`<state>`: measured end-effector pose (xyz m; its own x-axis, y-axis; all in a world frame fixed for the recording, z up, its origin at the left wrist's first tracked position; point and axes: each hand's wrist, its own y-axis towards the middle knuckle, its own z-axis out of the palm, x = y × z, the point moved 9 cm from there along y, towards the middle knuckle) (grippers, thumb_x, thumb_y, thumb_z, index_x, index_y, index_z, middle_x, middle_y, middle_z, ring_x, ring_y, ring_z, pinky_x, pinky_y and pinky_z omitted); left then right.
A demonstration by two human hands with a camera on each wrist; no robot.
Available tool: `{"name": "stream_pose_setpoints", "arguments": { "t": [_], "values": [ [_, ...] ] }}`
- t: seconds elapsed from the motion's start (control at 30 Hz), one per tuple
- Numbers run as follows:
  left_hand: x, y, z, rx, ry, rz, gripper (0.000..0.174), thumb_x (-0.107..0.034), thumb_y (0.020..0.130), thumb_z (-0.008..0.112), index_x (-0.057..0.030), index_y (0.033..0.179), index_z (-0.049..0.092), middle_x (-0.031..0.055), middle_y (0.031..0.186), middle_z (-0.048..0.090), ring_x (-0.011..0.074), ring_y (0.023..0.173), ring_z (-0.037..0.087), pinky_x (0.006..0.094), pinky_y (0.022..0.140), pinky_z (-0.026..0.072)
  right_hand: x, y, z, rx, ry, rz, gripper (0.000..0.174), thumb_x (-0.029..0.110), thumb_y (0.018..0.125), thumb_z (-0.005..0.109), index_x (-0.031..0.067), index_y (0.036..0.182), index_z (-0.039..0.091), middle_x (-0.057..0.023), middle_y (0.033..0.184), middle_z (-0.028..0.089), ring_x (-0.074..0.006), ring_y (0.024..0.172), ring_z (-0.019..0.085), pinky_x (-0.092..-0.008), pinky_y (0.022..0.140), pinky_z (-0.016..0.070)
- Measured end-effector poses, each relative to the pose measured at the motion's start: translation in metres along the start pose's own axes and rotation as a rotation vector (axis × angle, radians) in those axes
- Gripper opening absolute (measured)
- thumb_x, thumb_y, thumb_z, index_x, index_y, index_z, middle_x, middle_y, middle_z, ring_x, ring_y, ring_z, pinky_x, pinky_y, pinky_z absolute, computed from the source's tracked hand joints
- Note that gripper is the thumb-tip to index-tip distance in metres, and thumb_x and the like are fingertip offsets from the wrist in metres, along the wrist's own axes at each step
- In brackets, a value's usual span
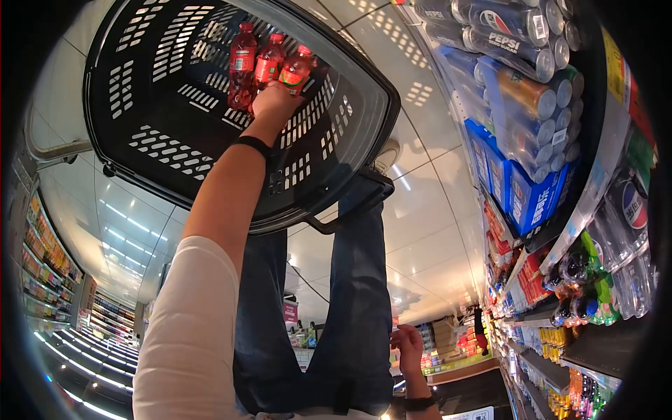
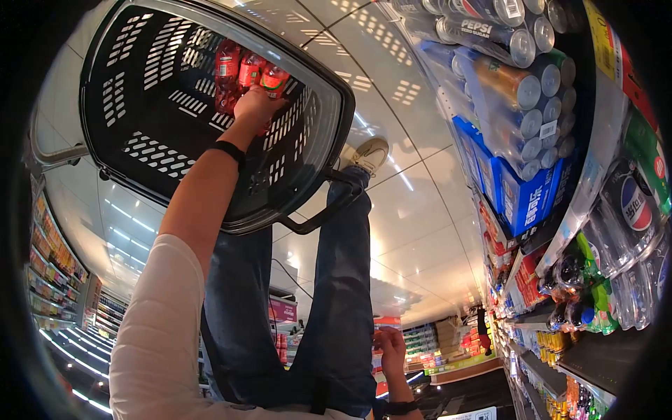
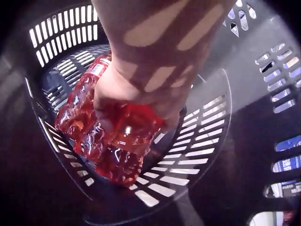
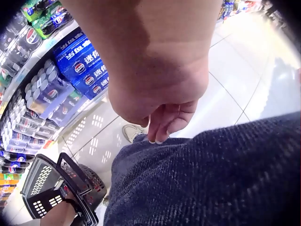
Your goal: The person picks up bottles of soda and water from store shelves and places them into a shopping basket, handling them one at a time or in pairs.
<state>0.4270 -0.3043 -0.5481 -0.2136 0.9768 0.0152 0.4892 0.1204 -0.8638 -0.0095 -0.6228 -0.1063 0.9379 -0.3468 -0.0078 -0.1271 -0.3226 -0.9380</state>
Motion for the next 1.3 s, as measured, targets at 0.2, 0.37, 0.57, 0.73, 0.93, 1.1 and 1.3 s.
{"name": "stream_pose_setpoints", "arguments": {
  "t": [0.2,0.37,0.57,0.73,0.93,1.1,1.3],
  "values": [
    [-0.004,0.002,-0.022,-0.208,0.060,0.106,0.076,-0.062,0.077,0.066,0.0040,0.112,0.051,0.0216,0.107,0.064,0.0340,0.102,0.063,0.0403,0.084,0.0528,0.005,-0.004,-0.011,0.005,-0.004,-0.037,0.015,0.010,0.094,0.055,0.0058,0.108,0.058,-0.0076,0.086,0.067,-0.0119,0.070,0.061,-0.0247,0.060,0.0467],
    [0.058,0.006,-0.087,-0.641,-0.258,-0.068,0.089,-0.054,0.070,0.074,0.0010,0.131,0.041,0.0193,0.134,0.048,0.0364,0.127,0.043,0.0435,0.104,0.0379,0.003,0.000,-0.042,-0.123,0.091,-0.017,0.013,0.006,0.090,0.058,0.0040,0.103,0.058,-0.0080,0.081,0.067,-0.0111,0.067,0.059,-0.0248,0.061,0.0460],
    [0.091,0.079,-0.066,-0.275,-0.435,-0.070,0.084,-0.045,0.069,0.070,-0.0045,0.137,0.041,0.0229,0.125,0.058,0.0342,0.119,0.055,0.0404,0.100,0.0433,-0.007,0.012,-0.034,-0.131,0.052,0.021,0.011,0.007,0.091,0.057,0.0046,0.101,0.059,-0.0083,0.080,0.066,-0.0117,0.066,0.059,-0.0247,0.060,0.0455],
    [0.063,0.052,-0.064,-0.254,-0.373,0.011,0.069,-0.035,0.074,0.061,-0.0087,0.135,0.042,0.0252,0.123,0.058,0.0383,0.117,0.055,0.0431,0.097,0.0445,-0.009,0.011,-0.011,-0.064,-0.008,0.023,0.009,0.009,0.094,0.055,0.0064,0.102,0.059,-0.0055,0.078,0.064,-0.0115,0.064,0.059,-0.0241,0.058,0.0446],
    [0.022,0.041,-0.009,-0.075,-0.415,0.213,0.075,-0.029,0.076,0.070,-0.0073,0.140,0.037,0.0254,0.126,0.056,0.0386,0.118,0.054,0.0436,0.099,0.0445,-0.003,0.014,-0.028,-0.086,0.027,-0.063,0.015,0.006,0.090,0.056,0.0029,0.105,0.058,-0.0093,0.082,0.067,-0.0119,0.068,0.060,-0.0243,0.059,0.0450],
    [-0.024,0.011,0.018,-0.076,-0.105,0.269,0.070,-0.025,0.077,0.069,-0.0086,0.138,0.040,0.0226,0.125,0.058,0.0380,0.118,0.054,0.0441,0.099,0.0448,0.006,0.016,-0.038,-0.076,0.039,-0.091,0.017,0.006,0.090,0.055,0.0022,0.106,0.058,-0.0093,0.082,0.067,-0.0119,0.067,0.060,-0.0246,0.059,0.0448],
    [-0.048,-0.032,0.060,0.129,-0.221,0.416,0.057,-0.034,0.081,0.065,-0.0099,0.130,0.048,0.0228,0.121,0.060,0.0391,0.112,0.058,0.0474,0.094,0.0472,0.023,0.007,-0.045,-0.056,-0.058,-0.146,0.019,0.014,0.094,0.054,0.0029,0.110,0.057,-0.0089,0.084,0.067,-0.0118,0.069,0.060,-0.0247,0.062,0.0464]
  ]
}}
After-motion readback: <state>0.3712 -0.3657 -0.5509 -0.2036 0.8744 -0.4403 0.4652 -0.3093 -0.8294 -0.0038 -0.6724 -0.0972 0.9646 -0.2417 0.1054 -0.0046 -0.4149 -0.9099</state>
